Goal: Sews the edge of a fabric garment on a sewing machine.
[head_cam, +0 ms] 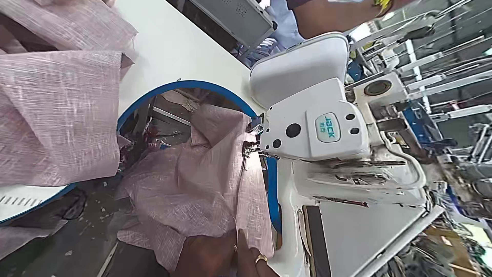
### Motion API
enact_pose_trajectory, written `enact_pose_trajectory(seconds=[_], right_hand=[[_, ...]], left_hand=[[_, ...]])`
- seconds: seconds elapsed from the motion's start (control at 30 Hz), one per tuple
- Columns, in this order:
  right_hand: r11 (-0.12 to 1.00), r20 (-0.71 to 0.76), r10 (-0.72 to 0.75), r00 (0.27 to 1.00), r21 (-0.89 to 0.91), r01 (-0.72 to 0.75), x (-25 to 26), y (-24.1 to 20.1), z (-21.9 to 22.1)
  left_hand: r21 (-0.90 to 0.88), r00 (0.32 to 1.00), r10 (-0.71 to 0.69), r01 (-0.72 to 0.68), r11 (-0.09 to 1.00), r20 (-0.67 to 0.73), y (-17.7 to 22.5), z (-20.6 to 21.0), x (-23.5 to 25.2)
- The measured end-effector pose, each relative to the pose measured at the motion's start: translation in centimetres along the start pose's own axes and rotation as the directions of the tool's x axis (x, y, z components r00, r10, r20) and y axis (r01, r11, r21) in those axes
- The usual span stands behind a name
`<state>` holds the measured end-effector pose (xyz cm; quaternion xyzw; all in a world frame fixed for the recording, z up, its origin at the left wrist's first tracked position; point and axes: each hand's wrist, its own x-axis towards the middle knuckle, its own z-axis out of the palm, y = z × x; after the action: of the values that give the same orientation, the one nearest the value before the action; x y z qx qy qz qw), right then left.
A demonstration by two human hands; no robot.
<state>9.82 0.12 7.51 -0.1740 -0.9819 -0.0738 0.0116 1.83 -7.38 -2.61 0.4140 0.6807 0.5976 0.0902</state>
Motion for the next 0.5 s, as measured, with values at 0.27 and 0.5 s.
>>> enact_pose_trajectory(seconds=[0.27, 0.5], right_hand=[[0.992, -0.282, 0.126, 0.951, 0.044, -0.118, 2.4, 0.7, 3.2], [0.972, -0.077, 0.114, 0.991, 0.214, -0.095, -0.8, 1.4, 0.2]], left_hand=[[-0.015, 0.955, 0.018, -0.023, 1.000, -0.295, -2.0, 3.6, 2.7], [0.076, 0.992, 0.044, -0.035, 0.996, -0.115, -0.4, 1.8, 1.8]])
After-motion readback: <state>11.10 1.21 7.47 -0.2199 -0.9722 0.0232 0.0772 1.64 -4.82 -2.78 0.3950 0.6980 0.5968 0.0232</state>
